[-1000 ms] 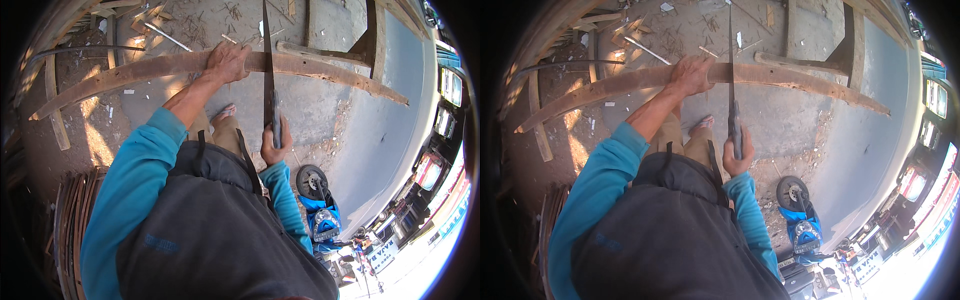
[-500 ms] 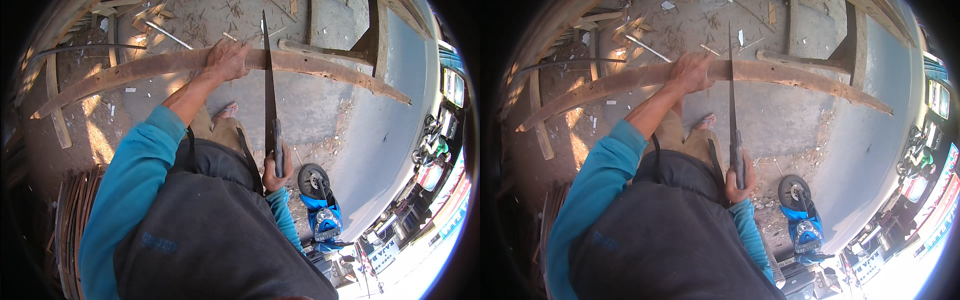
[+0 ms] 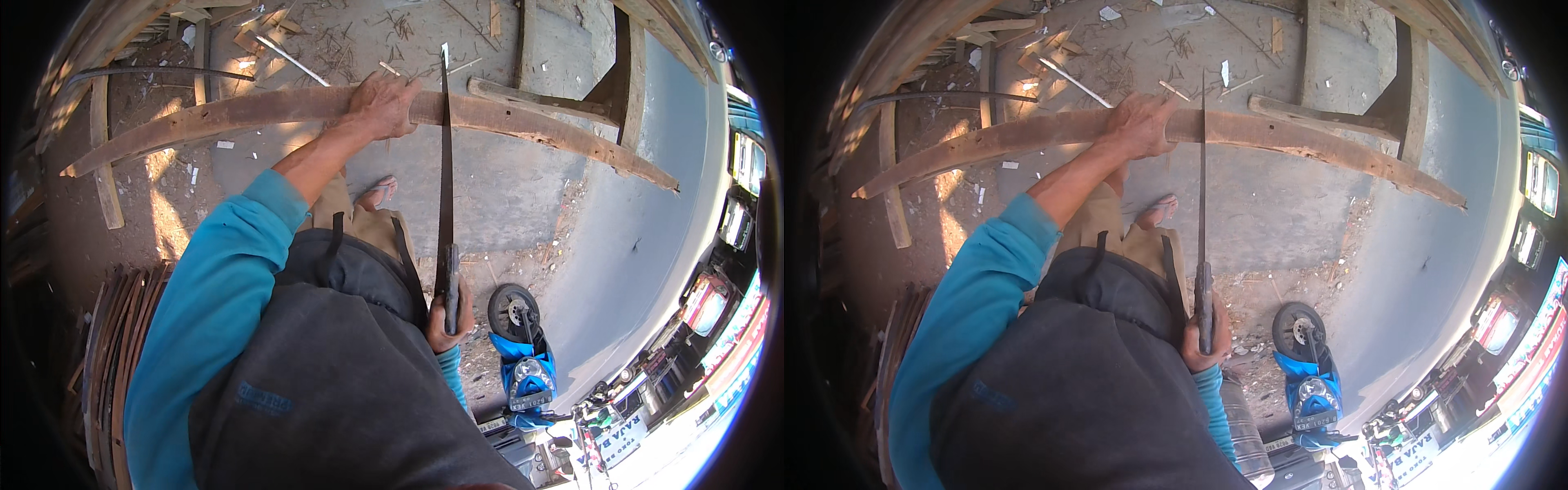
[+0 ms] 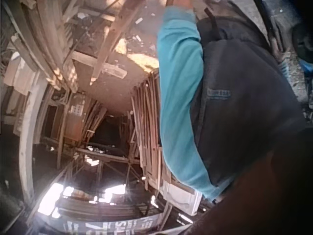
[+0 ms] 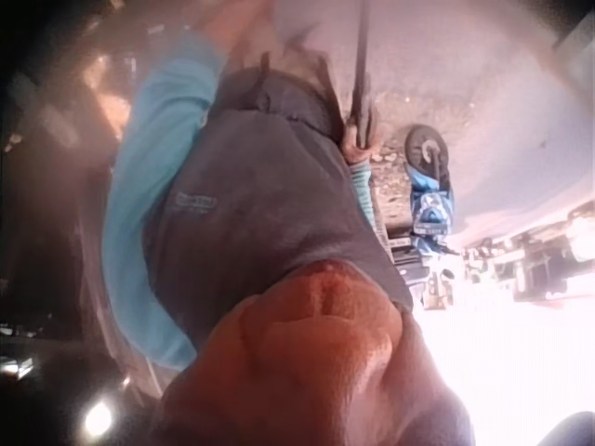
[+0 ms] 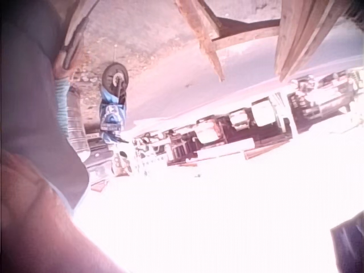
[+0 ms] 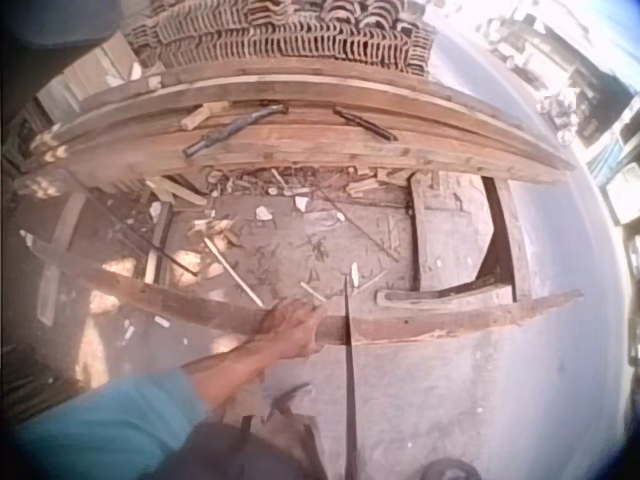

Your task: The person picks up a wooden board and a hand saw, then cuts through the wooden board using the hand saw.

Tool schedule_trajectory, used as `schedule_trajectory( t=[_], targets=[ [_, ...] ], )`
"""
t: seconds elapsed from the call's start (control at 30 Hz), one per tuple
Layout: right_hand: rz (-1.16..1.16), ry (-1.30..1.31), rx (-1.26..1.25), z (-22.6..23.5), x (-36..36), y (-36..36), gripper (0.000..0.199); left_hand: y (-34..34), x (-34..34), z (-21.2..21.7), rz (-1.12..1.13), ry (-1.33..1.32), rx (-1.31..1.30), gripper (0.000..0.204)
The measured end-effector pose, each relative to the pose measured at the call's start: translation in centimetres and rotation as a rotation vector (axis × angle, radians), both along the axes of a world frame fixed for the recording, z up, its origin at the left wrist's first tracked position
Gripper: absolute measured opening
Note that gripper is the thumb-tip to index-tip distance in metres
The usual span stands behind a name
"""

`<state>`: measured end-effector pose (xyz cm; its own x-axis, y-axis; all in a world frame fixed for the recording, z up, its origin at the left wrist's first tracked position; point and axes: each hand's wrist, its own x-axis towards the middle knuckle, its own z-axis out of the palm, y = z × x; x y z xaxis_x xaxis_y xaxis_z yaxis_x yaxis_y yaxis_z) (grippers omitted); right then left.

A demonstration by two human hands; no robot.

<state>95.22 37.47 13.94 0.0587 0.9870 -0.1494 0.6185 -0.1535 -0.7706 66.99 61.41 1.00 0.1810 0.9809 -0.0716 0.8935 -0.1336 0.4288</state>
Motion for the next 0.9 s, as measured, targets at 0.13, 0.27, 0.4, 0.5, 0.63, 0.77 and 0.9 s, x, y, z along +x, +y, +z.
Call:
schedule_trajectory(
  t=[0.13,0.27,0.4,0.5,0.63,0.77,0.9],
  targets=[
    [0.077,0.363,0.182,-8.3,-6.7,16.5,0.038,1.0,0.8,-0.8,0.022,0.005,0.072,0.056],
    [0.125,0.375,0.277,-8.5,-8.4,20.1,0.041,3.1,-1.5,1.0,0.017,0.013,0.123,0.056],
    [0.073,0.432,0.181,-7.8,-7.4,20.2,0.046,1.5,1.5,0.0,0.015,0.068,0.210,0.081],
    [0.146,0.404,0.256,-6.4,-10.5,21.1,0.044,1.4,-1.1,-1.2,0.112,0.195,0.305,0.049],
    [0.114,0.366,0.176,-4.6,-10.0,21.8,0.045,2.5,-1.0,0.4,0.026,0.072,0.157,0.040],
    [0.126,0.372,0.314,-5.7,-9.6,20.9,0.048,5.4,-2.1,4.2,0.000,0.063,-0.122,0.050],
    [0.122,0.413,0.346,-6.2,-9.7,20.8,0.050,7.7,-3.2,6.5,-0.102,0.004,-0.507,0.074]
  ],
)
